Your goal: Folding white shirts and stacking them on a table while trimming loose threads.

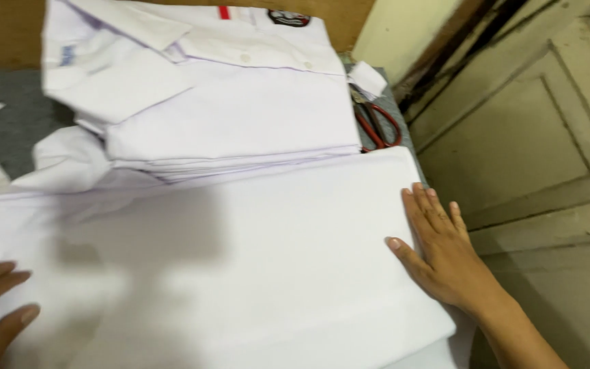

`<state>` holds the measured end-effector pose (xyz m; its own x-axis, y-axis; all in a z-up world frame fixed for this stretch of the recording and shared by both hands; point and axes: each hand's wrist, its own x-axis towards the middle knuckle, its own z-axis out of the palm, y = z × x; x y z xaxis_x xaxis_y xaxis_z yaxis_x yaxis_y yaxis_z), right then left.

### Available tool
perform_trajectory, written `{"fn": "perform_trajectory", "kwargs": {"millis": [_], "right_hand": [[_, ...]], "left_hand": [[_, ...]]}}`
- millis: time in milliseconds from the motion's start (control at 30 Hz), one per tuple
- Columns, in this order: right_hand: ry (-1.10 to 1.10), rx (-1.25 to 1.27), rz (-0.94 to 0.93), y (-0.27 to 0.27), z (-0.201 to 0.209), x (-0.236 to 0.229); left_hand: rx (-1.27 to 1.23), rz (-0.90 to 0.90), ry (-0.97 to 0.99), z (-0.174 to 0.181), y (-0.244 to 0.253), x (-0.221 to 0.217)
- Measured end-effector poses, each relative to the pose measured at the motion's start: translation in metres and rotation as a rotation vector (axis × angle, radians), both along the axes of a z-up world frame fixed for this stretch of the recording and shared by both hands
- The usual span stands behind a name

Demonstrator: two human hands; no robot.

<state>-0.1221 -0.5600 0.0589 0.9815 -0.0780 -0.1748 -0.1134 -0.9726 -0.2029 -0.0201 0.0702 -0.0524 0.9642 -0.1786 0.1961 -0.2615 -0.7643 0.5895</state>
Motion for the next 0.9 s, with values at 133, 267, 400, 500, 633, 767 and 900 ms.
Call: {"fn": "perform_trajectory", "kwargs": {"millis": [133,267,400,500,633,767,900], "right_hand": [[0.023,0.070,-0.031,0.000,0.001,0.019],[-0.048,0.192,-0.156,-0.002,0.011,0.041],[-0.083,0.306,-0.513,0.009,0.034,0.066],[-0.051,0.429,-0.675,0.015,0.047,0.082],[-0.064,0.743,-0.728,0.001,0.036,0.096],[0.057,0.820,-0.812,-0.007,0.039,0.104],[0.053,0.866,-0.797,-0.004,0.040,0.104]], "left_hand": [[0.128,-0.064,-0.052,0.066,0.001,0.023],[0.046,0.223,0.136,0.071,0.003,0.031],[-0.130,0.253,0.205,0.050,0.017,0.034],[-0.226,0.233,0.189,0.039,0.023,0.040],[-0.313,0.291,0.182,0.025,0.025,0.041],[-0.428,0.325,0.337,0.061,-0.001,0.045],[-0.387,0.257,0.500,0.083,-0.011,0.053]]}}
